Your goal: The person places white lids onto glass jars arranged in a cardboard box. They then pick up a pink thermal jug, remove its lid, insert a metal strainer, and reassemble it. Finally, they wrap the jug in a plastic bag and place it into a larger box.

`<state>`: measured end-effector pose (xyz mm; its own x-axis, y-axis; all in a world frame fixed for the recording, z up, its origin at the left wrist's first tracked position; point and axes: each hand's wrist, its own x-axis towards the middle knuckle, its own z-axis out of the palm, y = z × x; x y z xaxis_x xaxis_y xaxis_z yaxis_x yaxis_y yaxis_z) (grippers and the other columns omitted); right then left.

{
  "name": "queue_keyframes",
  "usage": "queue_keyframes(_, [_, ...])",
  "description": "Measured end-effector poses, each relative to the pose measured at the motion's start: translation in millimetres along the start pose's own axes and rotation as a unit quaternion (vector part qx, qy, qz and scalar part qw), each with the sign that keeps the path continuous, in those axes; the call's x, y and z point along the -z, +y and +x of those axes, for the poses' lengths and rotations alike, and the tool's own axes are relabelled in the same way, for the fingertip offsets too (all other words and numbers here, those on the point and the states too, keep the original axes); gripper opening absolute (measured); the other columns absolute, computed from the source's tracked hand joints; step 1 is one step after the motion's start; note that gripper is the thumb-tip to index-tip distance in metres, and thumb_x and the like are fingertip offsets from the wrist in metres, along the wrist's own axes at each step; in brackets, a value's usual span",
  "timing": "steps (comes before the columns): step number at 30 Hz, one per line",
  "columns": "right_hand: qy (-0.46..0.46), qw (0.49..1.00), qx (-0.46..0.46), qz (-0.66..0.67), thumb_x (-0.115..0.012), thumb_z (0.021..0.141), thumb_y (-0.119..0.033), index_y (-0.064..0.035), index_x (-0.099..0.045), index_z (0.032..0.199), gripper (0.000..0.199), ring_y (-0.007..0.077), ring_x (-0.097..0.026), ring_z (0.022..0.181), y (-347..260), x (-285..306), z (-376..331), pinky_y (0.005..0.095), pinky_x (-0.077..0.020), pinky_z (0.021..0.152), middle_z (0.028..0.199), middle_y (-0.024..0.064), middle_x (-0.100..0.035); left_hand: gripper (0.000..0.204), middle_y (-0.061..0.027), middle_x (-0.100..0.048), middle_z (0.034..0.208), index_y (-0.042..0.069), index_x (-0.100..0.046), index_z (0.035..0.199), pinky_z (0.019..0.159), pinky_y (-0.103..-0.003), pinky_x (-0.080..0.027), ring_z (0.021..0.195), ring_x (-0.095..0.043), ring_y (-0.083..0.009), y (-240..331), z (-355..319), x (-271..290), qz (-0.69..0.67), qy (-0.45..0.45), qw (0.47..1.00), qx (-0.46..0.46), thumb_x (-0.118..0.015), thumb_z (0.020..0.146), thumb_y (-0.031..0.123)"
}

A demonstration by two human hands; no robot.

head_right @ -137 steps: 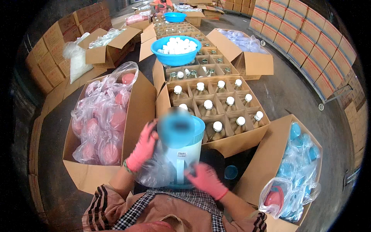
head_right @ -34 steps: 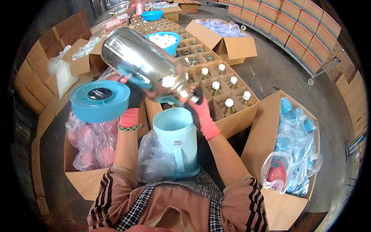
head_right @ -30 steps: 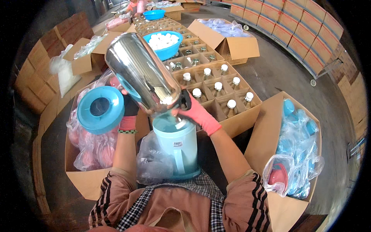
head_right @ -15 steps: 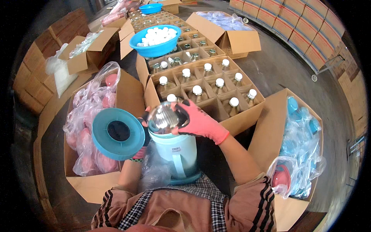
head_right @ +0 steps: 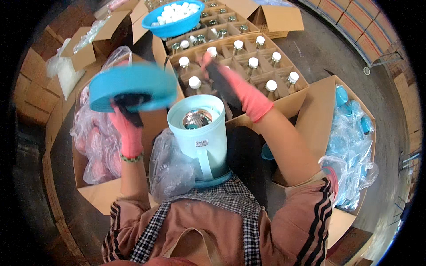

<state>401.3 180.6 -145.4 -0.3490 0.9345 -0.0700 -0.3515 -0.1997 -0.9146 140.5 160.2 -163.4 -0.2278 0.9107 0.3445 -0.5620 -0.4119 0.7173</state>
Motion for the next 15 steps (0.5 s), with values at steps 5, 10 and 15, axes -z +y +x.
queue_keyframes(5, [0.015, 0.982, 0.185, 0.049, -0.034, 0.081, -0.059, -0.0017, -0.049, 0.106, 0.065, 0.0159, -0.053, 0.089, -23.0, -22.1, 18.7, 0.0282, -0.0441, 0.078, 0.097, 0.0079, -0.055, 0.078, -0.0132, -0.029, 0.129, 0.001, -0.021, 0.129, 0.097, -0.036, -0.027, 0.121, -0.026, -0.0225, 2.4, 24.7, -39.8, 0.313, -0.325, 0.881, -0.143, -0.065, 0.07, 0.028])
queue_keyframes(10, [0.065, 0.99, 0.124, -0.033, -0.042, 0.083, -0.049, 0.0004, -0.045, 0.114, 0.058, 0.0134, -0.047, 0.097, 81.1, 34.7, 19.8, 0.0259, -0.037, 0.086, 0.106, 0.0075, -0.051, 0.09, -0.0148, -0.026, 0.131, 0.0, -0.015, 0.132, 0.099, -0.033, -0.021, 0.12, -0.027, -0.0217, -47.4, -2.8, 22.3, 0.2, -0.293, 0.927, 0.126, -0.049, 0.073, 0.059])
queue_keyframes(15, [0.065, 0.994, 0.089, 0.009, -0.042, 0.086, -0.041, -0.0004, -0.042, 0.117, 0.051, 0.0131, -0.044, 0.102, 92.4, 25.5, -13.8, 0.0255, -0.0351, 0.089, 0.112, 0.0085, -0.048, 0.069, -0.0191, -0.032, 0.127, -0.003, -0.032, 0.121, 0.097, -0.038, -0.023, 0.117, -0.032, -0.0281, -57.5, -42.0, 28.8, 0.295, -0.258, 0.918, 0.066, -0.032, 0.083, 0.055])
